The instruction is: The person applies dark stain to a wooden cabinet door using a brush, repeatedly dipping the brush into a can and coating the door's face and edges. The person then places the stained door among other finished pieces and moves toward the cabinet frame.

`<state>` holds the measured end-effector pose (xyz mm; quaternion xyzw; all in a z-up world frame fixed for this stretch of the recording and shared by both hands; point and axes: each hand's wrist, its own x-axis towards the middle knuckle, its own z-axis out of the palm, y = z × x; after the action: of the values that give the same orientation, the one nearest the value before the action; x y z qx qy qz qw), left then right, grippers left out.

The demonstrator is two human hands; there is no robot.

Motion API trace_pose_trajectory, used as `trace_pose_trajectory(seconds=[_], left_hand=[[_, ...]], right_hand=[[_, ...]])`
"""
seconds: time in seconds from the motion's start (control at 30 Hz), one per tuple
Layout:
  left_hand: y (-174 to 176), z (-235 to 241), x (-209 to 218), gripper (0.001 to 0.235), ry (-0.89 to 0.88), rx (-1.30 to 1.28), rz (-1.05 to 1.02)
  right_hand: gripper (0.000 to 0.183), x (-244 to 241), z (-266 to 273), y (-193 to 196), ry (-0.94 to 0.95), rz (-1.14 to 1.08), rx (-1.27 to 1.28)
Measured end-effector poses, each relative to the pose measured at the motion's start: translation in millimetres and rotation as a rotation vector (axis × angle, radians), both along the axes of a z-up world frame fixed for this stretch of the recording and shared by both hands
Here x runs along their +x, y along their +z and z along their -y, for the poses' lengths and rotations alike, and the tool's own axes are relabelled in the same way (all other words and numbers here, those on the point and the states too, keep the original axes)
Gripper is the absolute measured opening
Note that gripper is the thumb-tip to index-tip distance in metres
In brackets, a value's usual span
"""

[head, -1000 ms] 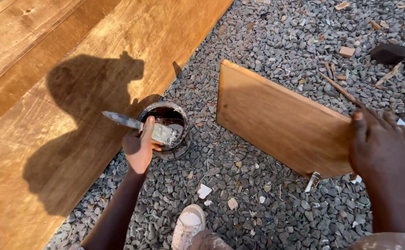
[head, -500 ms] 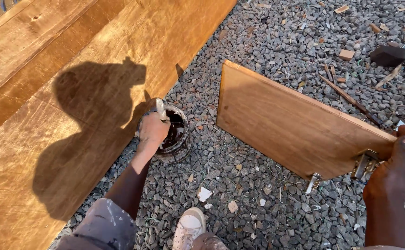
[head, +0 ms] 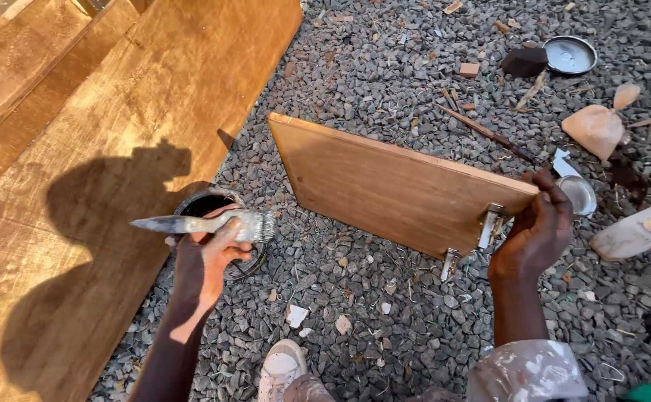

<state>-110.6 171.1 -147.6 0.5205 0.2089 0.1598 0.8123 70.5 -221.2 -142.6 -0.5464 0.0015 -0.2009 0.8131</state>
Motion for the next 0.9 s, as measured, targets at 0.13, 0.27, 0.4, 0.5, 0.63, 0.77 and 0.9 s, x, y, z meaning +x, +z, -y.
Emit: trace_pose_trajectory(seconds=[0.13, 0.27, 0.4, 0.5, 0.63, 0.77, 0.9], left_hand=[[47, 139, 79, 0.058, -0.268, 0.108, 0.059], [60, 224, 122, 0.041, -0.388, 0.270, 0.450], [70, 238, 131, 0.029, -0.289, 0.657, 0.460], [74, 211, 127, 0.026, -0.146, 0.819, 0.402], [79, 204, 128, 0.024, -0.072, 0.978, 0.422], [71, 274, 140, 0.024, -0.293, 1.128, 0.476], [77, 294, 157, 0.029, -0.478, 1.250, 0.443]], right_hand=[[0.015, -5, 0, -11, 0.027, 0.109, 0.063], [0.013, -15, -11, -8, -0.088, 0.138, -0.048], [0.011, -22, -20, -4, -0.069, 0.170, -0.039], [0.011, -17, -17, -14, -0.102, 0.176, -0.076], [0.013, -25, -23, 1, -0.096, 0.146, -0.125], [0.015, -25, -27, -22, -0.073, 0.204, -0.006], [0.016, -30, -29, -19, -0.085, 0.225, -0.051]])
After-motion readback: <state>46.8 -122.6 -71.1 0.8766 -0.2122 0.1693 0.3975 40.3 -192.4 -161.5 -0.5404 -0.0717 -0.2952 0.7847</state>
